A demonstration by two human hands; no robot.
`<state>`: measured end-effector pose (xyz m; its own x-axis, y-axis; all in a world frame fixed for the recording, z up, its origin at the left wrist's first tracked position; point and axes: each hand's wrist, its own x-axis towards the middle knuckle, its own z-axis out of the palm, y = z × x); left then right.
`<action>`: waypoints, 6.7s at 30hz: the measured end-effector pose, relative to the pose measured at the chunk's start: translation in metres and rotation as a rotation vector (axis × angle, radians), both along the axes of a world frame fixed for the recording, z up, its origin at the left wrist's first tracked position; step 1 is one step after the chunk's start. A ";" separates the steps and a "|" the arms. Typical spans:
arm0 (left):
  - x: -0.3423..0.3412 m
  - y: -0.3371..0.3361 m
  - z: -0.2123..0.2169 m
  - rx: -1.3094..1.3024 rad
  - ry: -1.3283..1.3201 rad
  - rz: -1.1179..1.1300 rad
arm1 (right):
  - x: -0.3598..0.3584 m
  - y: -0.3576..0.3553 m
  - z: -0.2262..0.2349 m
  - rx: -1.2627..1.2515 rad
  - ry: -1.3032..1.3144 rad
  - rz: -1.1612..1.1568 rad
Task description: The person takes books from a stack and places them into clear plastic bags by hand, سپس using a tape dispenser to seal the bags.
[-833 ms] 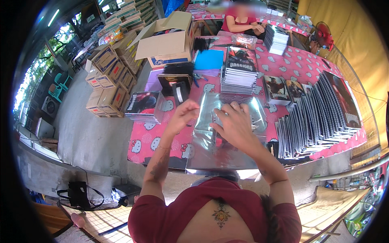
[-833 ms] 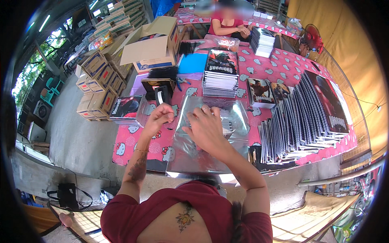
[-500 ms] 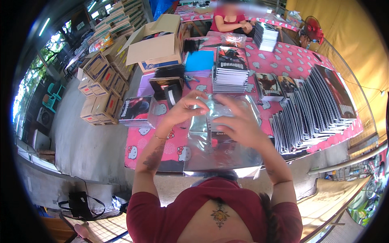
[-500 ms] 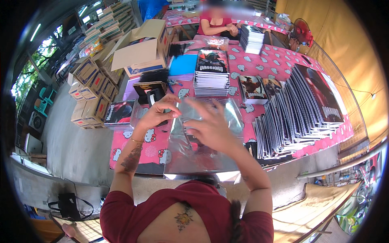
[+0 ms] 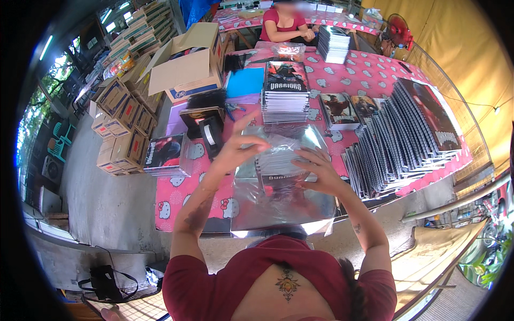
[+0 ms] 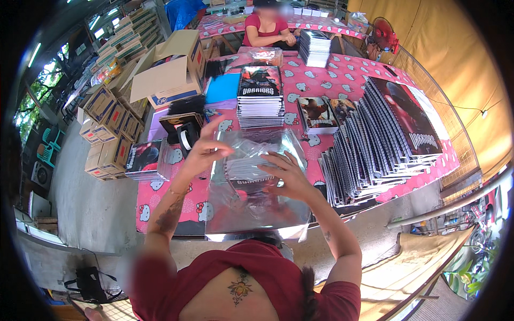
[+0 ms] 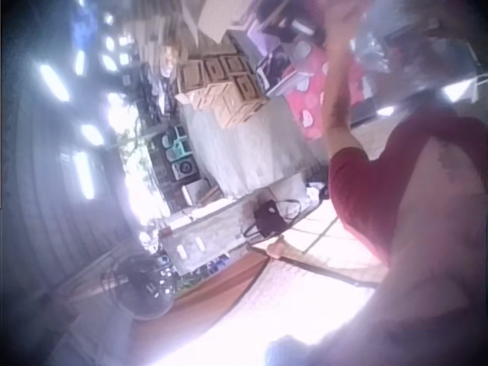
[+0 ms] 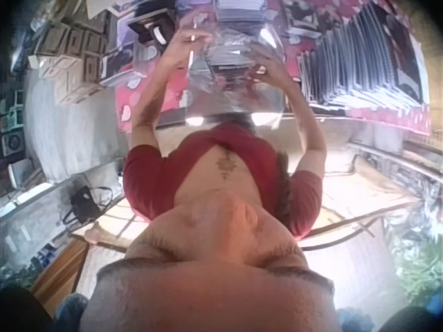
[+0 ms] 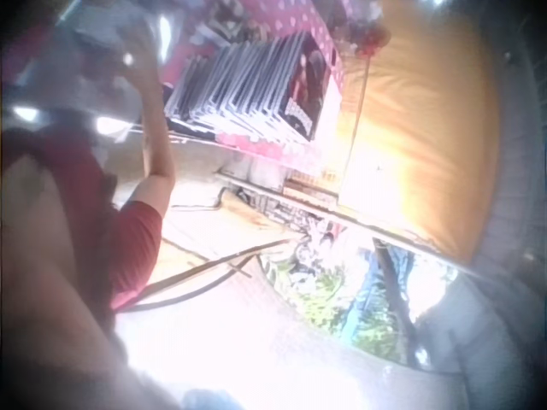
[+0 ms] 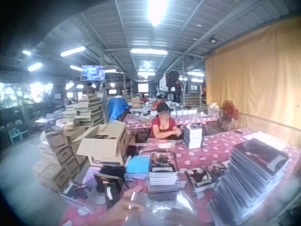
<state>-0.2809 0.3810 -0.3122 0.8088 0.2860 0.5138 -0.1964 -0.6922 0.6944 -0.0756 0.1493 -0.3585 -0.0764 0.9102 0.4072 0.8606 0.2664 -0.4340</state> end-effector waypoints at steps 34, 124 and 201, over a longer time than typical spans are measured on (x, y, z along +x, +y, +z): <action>0.033 0.009 -0.024 -0.273 0.389 0.151 | 0.012 0.107 0.029 -0.236 0.559 -0.081; 0.097 0.023 0.042 0.529 0.672 -0.305 | 0.023 0.056 -0.005 -0.293 0.748 -0.094; 0.233 -0.188 0.153 0.665 -0.426 -0.217 | 0.211 -0.205 0.292 -0.058 1.168 -0.407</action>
<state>-0.0483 0.1931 -0.1595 0.5081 -0.3276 0.7966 -0.5280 -0.8491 -0.0125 0.1358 -0.0557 -0.0663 0.5974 0.8019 -0.0006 -0.0345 0.0249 -0.9991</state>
